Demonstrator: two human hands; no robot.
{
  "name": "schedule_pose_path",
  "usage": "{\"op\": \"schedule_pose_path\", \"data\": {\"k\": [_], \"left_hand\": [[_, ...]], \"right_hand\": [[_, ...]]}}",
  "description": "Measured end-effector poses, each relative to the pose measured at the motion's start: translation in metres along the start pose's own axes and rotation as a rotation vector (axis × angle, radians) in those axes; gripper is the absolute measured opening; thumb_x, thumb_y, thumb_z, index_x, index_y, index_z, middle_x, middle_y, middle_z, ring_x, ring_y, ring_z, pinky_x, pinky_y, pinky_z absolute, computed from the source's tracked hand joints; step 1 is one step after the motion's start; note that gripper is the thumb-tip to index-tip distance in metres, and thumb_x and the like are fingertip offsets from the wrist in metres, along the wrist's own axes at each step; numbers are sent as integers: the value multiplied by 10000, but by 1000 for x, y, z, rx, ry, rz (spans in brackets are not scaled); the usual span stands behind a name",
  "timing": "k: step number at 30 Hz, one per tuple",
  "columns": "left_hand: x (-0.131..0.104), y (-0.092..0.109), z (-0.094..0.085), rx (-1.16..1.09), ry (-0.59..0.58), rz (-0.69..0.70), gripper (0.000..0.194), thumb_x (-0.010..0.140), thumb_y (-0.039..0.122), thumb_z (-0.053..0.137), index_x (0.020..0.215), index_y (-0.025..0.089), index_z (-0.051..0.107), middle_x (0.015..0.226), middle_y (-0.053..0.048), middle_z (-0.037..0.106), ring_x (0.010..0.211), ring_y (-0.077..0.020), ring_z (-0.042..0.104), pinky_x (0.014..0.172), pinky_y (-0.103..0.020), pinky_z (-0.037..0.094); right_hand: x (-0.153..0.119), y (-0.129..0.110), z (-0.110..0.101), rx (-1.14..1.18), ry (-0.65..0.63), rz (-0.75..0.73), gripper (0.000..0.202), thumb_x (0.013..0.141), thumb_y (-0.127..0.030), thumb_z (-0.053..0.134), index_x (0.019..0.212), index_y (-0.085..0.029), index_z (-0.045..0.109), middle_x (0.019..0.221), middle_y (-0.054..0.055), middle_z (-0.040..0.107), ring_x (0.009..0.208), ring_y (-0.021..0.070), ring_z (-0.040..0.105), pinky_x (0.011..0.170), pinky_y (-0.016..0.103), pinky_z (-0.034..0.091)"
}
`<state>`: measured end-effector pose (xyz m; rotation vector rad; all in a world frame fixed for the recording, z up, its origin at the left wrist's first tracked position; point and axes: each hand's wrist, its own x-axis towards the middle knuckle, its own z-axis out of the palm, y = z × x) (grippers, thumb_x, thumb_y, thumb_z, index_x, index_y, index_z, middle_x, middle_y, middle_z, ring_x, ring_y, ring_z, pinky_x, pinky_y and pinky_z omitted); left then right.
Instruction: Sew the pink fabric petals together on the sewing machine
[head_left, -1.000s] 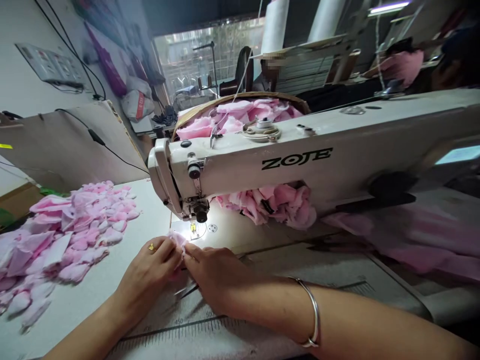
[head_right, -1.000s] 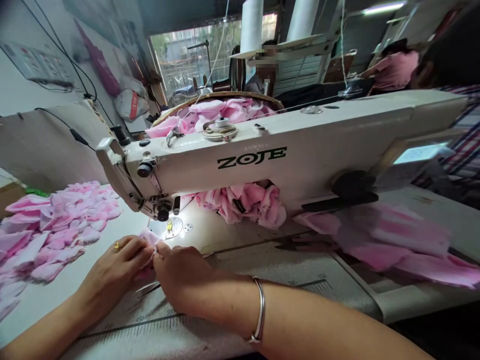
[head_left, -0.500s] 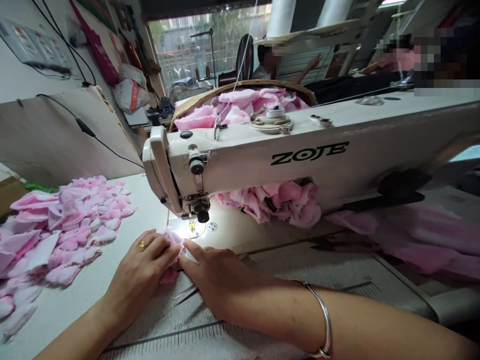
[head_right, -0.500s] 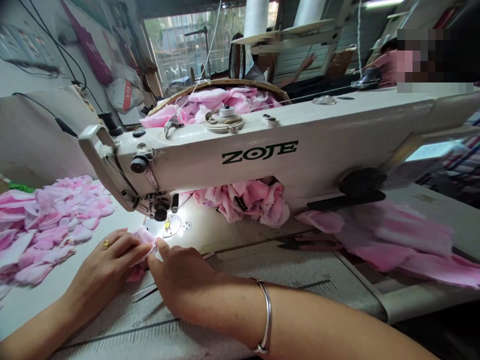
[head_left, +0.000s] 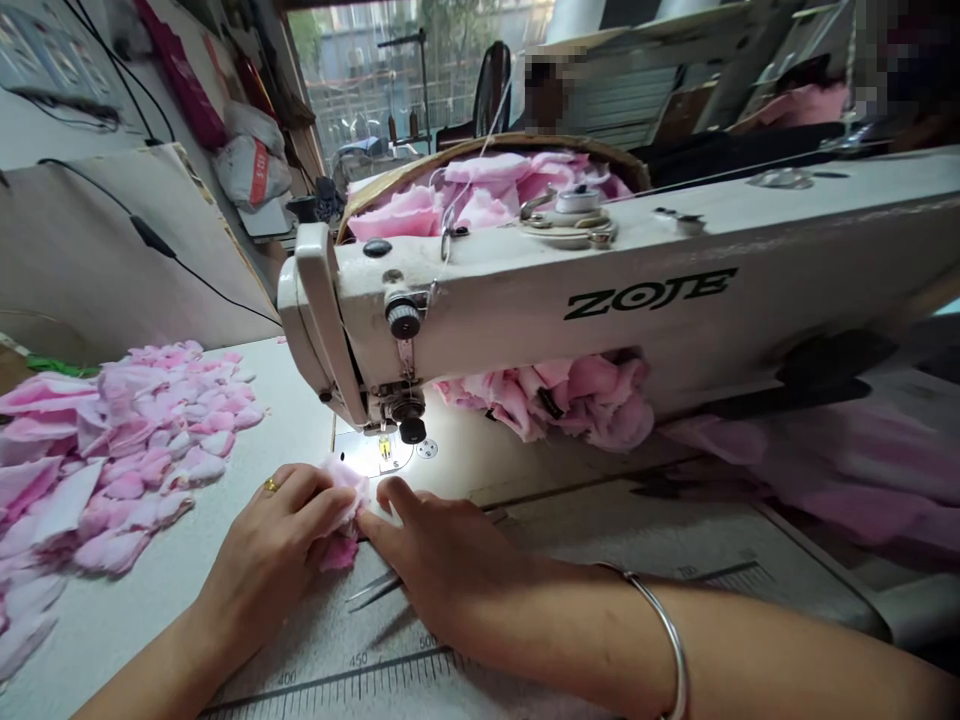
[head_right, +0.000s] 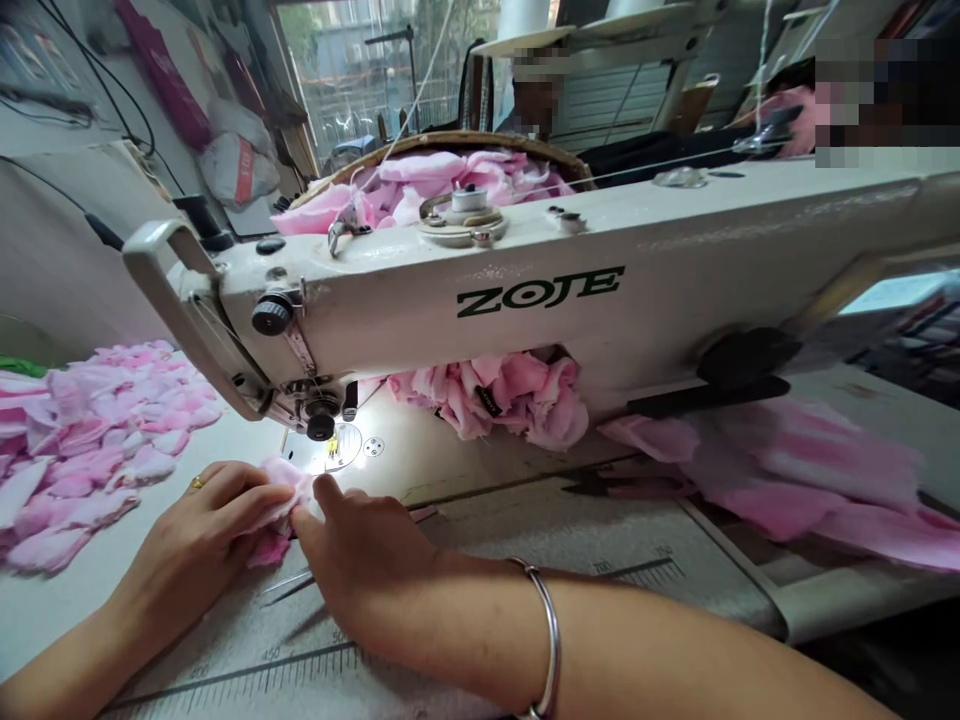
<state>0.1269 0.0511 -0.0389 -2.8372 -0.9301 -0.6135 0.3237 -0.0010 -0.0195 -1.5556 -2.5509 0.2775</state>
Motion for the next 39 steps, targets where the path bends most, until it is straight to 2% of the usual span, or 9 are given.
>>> {"op": "schedule_pose_path", "data": {"k": [8,13,16,18,22,27,33,36,39], "left_hand": [[1,0,-1,-20,-48,49,213,885,131,523,1071,220,579,938,-33,560,893,-181,494,790,-335,416],[2,-1,0,-16,-54,54,191,895,150,494,1040,222,596,929,-38,570,876,-182,511,774,-339,431],[1,-2,1,-53,-48,25,204,890,113,467,1004,212,604,906,-35,572,841,-171,520,742,-321,434],[0,-4,2,-82,-37,9,234,878,83,457,1006,209,607,900,-36,573,830,-167,522,729,-315,435],[-1,-6,3,-96,-39,-16,279,850,62,454,1017,211,620,898,-42,572,823,-174,533,712,-322,448],[-2,-8,4,-110,-40,-59,296,831,60,444,1002,209,634,882,-53,580,801,-183,557,680,-328,477],[-4,-9,6,-86,-19,-67,247,879,117,429,1011,203,620,898,-67,586,828,-196,564,682,-345,494],[-4,-6,3,43,-27,-20,207,916,169,422,1027,198,595,925,-72,581,870,-224,543,737,-391,481],[-2,0,-2,259,-62,42,221,925,198,412,1068,177,578,948,-83,582,913,-260,523,841,-464,438]], "right_hand": [[1,-2,2,-31,-22,37,250,793,-72,459,962,-226,561,1008,44,596,664,179,582,465,280,339],[-2,12,-6,-27,-61,-73,392,664,-72,598,1025,-219,555,1076,42,574,641,162,572,463,281,345],[-2,25,-15,-43,-52,-31,230,782,-131,549,996,-210,581,1031,49,594,652,163,581,481,290,353],[-2,31,-20,-37,3,1,162,875,-244,497,1000,-203,592,998,55,609,680,174,588,507,300,366],[-1,33,-24,-33,48,29,328,923,-435,443,1030,-171,607,1019,87,613,696,181,575,544,307,373],[0,32,-23,-66,47,17,244,944,-256,401,970,-187,633,958,66,607,683,166,555,516,292,337],[1,30,-16,-47,62,-164,197,849,-106,506,991,-195,609,960,48,585,817,185,562,596,299,404],[0,27,-8,-84,78,-226,195,790,-59,546,931,-179,605,944,56,581,783,183,547,615,311,421],[0,21,-1,-118,113,-224,175,803,-61,528,914,-173,602,935,60,582,796,195,545,596,317,423]]}}
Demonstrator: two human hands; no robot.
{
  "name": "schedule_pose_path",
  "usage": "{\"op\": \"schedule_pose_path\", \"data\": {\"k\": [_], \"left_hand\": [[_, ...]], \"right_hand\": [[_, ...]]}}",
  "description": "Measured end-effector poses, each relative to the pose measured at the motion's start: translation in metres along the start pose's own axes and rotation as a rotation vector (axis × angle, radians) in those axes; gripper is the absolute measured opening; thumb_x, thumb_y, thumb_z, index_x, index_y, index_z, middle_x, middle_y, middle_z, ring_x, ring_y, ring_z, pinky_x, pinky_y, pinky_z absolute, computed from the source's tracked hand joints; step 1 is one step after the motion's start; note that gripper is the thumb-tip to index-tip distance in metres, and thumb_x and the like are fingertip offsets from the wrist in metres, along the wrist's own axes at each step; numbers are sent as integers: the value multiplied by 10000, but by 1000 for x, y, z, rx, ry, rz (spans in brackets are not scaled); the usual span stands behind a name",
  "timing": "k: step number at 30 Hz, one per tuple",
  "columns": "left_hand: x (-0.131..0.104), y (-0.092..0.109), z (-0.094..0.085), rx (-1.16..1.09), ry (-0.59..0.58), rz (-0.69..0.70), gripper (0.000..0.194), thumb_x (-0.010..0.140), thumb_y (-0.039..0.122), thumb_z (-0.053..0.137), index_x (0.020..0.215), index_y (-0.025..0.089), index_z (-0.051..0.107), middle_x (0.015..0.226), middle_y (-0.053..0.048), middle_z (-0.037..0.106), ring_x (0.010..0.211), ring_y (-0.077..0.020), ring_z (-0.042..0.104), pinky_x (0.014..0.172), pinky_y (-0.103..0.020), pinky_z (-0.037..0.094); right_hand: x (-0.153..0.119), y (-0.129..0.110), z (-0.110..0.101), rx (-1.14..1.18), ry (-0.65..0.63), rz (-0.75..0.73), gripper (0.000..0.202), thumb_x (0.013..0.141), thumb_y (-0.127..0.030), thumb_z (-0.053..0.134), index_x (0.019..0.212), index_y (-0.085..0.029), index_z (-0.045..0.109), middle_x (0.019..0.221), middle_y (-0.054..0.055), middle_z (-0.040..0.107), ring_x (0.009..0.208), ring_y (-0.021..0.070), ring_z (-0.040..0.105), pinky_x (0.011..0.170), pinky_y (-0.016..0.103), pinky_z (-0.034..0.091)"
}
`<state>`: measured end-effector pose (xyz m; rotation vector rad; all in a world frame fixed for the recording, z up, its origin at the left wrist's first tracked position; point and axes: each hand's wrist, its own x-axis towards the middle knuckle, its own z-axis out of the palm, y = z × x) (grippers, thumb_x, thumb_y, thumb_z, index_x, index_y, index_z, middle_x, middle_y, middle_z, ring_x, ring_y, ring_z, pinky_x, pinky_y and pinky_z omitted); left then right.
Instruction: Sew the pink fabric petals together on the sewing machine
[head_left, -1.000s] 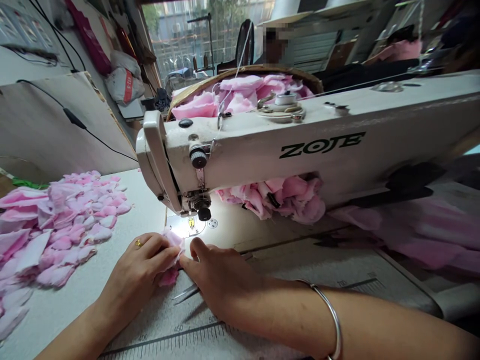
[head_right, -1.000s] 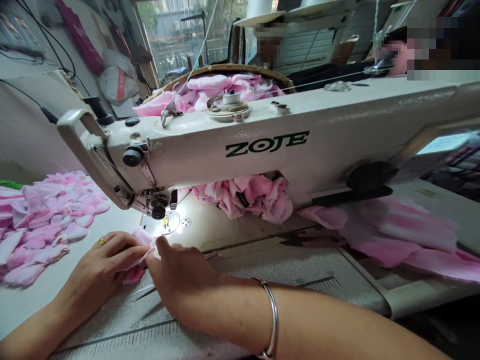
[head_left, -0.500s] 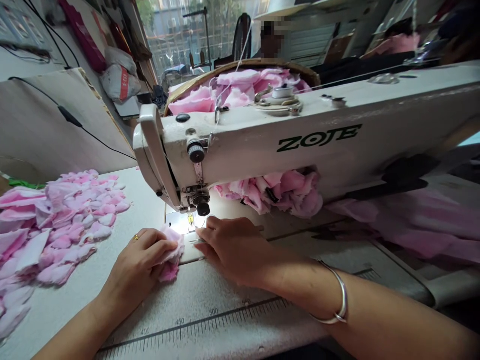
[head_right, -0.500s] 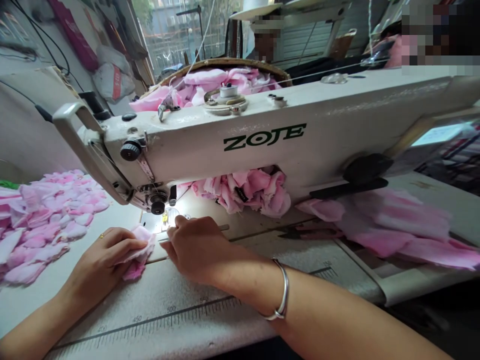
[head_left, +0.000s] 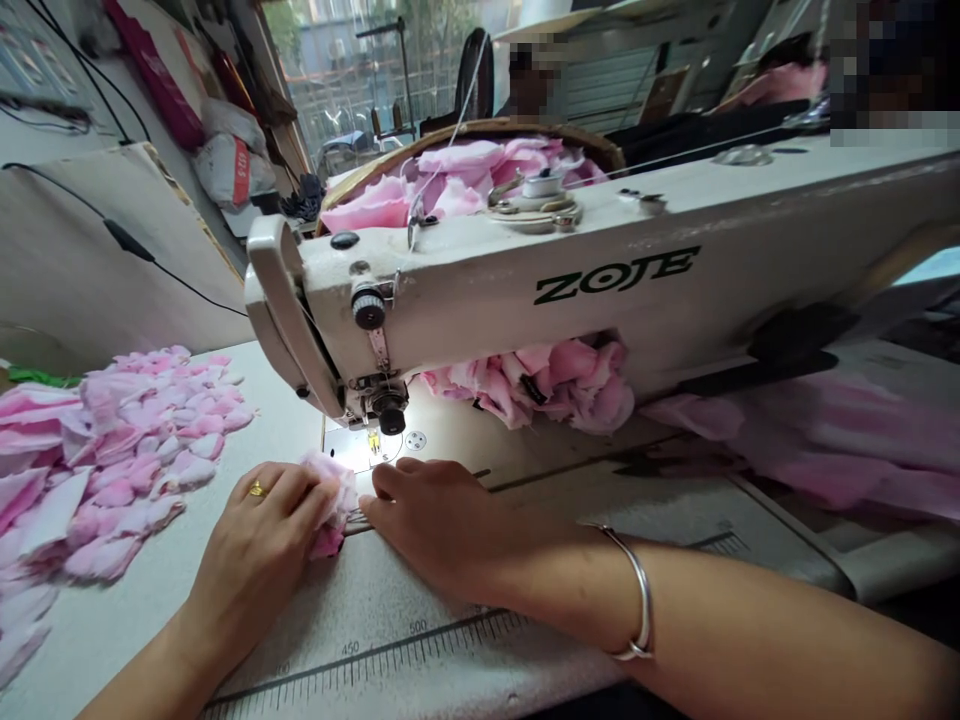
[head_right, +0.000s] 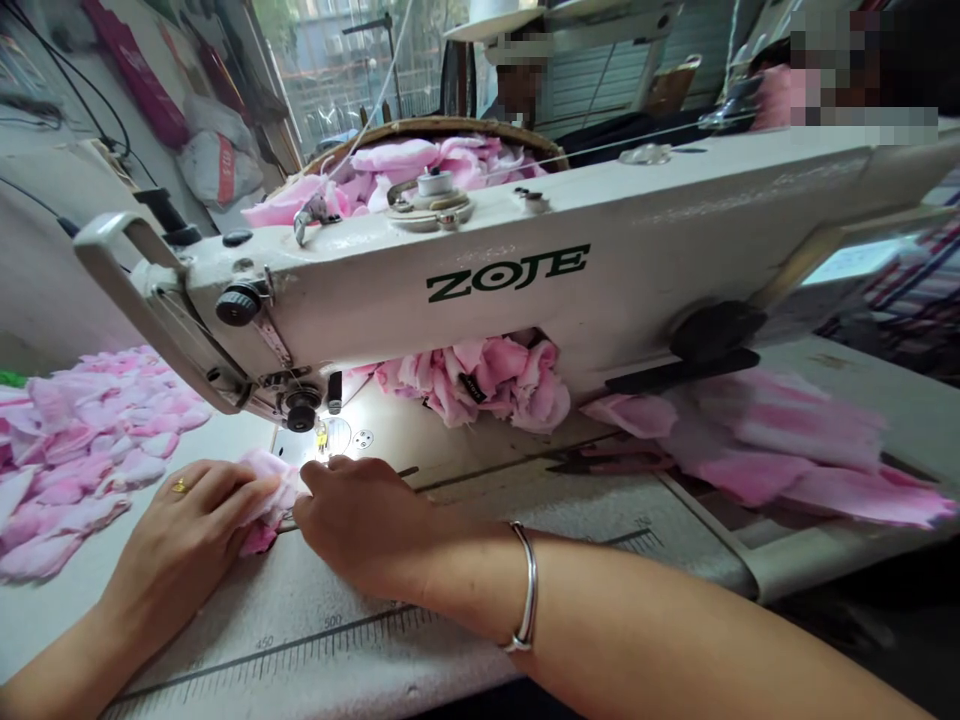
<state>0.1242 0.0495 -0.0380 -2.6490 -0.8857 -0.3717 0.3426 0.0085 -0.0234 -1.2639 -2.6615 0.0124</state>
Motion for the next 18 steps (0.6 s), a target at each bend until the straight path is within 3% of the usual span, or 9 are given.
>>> {"op": "schedule_pose_path", "data": {"k": [3,8,18], "left_hand": [[3,4,-5,111,-1,7,226,919,197,406,1063,166,577,935,-84,579,905,-265,518,870,-463,415],[7,5,-4,31,-1,-6,177,897,189,457,1033,189,570,899,-63,562,894,-256,510,842,-435,419],[7,10,-3,54,-36,32,213,842,86,473,1013,161,575,877,-50,555,842,-219,517,990,-476,367]], "right_hand": [[0,-5,4,2,34,-2,180,811,-59,503,917,-165,603,920,59,590,795,198,548,555,312,412],[0,-8,3,16,33,17,200,798,-48,510,937,-163,598,931,65,604,797,203,549,551,311,405],[0,-5,0,44,13,2,192,794,-37,491,901,-159,594,922,57,602,803,192,543,590,304,412]]}}
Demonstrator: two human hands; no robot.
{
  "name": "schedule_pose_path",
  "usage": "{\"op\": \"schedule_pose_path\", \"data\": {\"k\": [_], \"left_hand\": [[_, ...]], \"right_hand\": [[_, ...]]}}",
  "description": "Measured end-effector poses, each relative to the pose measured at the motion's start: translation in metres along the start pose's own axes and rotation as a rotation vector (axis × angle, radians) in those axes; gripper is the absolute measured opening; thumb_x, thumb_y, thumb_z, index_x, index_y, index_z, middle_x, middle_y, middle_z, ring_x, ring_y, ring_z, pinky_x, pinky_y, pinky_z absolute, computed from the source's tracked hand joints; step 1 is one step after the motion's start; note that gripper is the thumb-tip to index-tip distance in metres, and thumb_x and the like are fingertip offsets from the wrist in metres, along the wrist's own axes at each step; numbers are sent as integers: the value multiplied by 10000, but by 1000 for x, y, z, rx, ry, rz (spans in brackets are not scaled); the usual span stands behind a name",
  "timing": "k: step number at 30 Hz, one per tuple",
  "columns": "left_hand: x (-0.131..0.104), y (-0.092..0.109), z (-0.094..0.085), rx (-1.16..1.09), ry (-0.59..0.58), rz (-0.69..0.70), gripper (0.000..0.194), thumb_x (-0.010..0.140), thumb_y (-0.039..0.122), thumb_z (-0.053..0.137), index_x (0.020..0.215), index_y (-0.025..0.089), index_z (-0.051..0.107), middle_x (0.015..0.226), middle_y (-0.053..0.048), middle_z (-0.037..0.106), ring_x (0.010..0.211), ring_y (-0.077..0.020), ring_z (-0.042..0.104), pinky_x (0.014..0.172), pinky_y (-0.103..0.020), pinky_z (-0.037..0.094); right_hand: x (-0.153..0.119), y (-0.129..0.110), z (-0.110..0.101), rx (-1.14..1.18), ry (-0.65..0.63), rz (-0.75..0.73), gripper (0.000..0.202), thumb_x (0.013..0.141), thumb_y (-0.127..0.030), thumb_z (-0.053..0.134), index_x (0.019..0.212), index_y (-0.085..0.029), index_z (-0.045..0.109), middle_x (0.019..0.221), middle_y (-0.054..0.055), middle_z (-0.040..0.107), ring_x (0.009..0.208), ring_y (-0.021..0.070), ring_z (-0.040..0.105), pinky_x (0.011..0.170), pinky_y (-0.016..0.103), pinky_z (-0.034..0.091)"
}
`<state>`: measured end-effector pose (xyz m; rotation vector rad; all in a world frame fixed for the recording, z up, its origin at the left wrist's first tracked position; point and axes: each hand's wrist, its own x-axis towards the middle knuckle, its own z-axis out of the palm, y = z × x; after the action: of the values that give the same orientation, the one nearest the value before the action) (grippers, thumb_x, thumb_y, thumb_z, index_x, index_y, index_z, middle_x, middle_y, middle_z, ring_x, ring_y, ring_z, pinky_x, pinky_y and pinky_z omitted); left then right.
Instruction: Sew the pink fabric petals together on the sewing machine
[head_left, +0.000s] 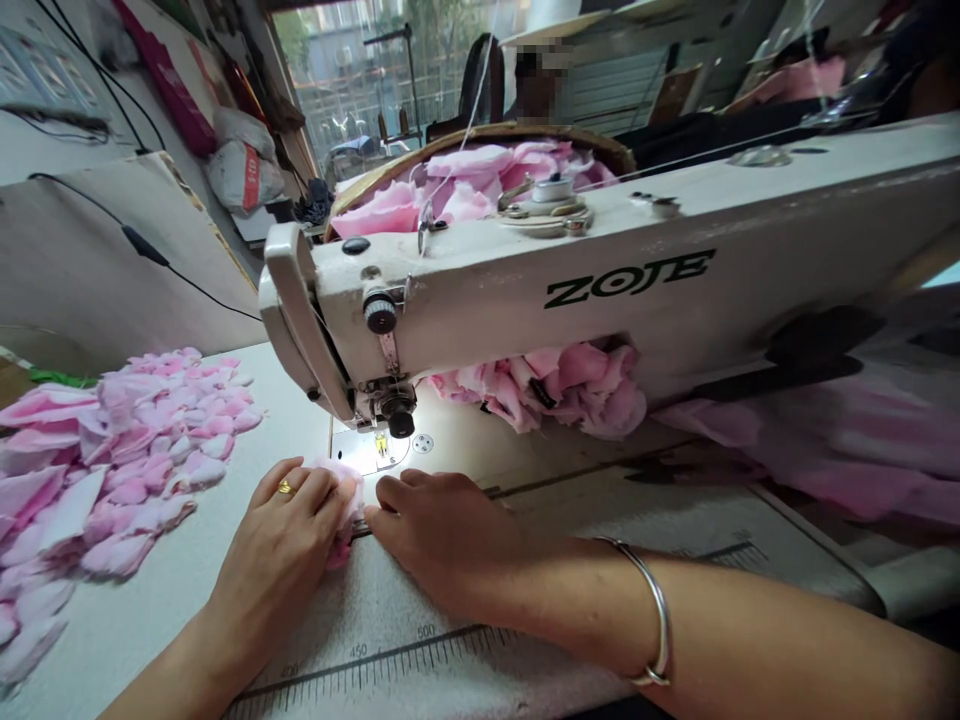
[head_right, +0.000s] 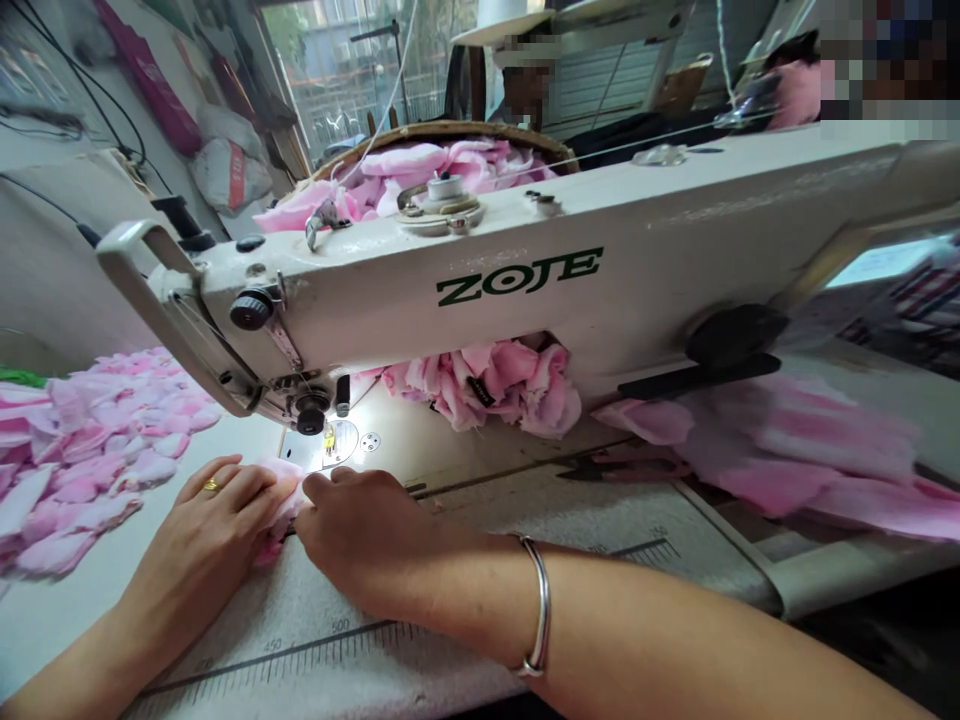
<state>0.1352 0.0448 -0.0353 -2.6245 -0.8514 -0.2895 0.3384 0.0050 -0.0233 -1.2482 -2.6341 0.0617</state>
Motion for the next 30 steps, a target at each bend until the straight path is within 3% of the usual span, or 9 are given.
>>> {"op": "schedule_pose_path", "data": {"k": [5,14,25,30], "left_hand": [[1,1,1,-5,9,4,242,857,115,460,1070,163,565,897,-57,572,858,-220,530,995,-493,375],[1,2,1,-11,11,6,228,797,105,539,1019,136,581,897,-52,551,860,-225,517,1014,-505,360],[1,4,0,14,-12,-8,233,816,122,526,1040,135,591,900,-46,563,859,-217,528,1064,-511,310],[3,8,-4,3,-14,-52,208,843,140,497,1025,165,596,970,-50,597,975,-225,545,1133,-523,173]], "right_hand": [[0,15,-11,-46,-49,47,243,767,-44,549,964,-183,577,973,58,582,818,194,545,559,286,396],[7,20,1,-344,137,-92,174,869,-42,442,942,-149,559,919,70,535,828,209,503,620,344,369],[10,18,2,-341,117,-123,202,867,-17,417,872,-152,567,927,55,526,845,204,481,659,363,384],[13,22,10,-353,120,-185,125,839,-47,486,821,-158,543,886,57,515,786,206,488,580,350,406]]}}
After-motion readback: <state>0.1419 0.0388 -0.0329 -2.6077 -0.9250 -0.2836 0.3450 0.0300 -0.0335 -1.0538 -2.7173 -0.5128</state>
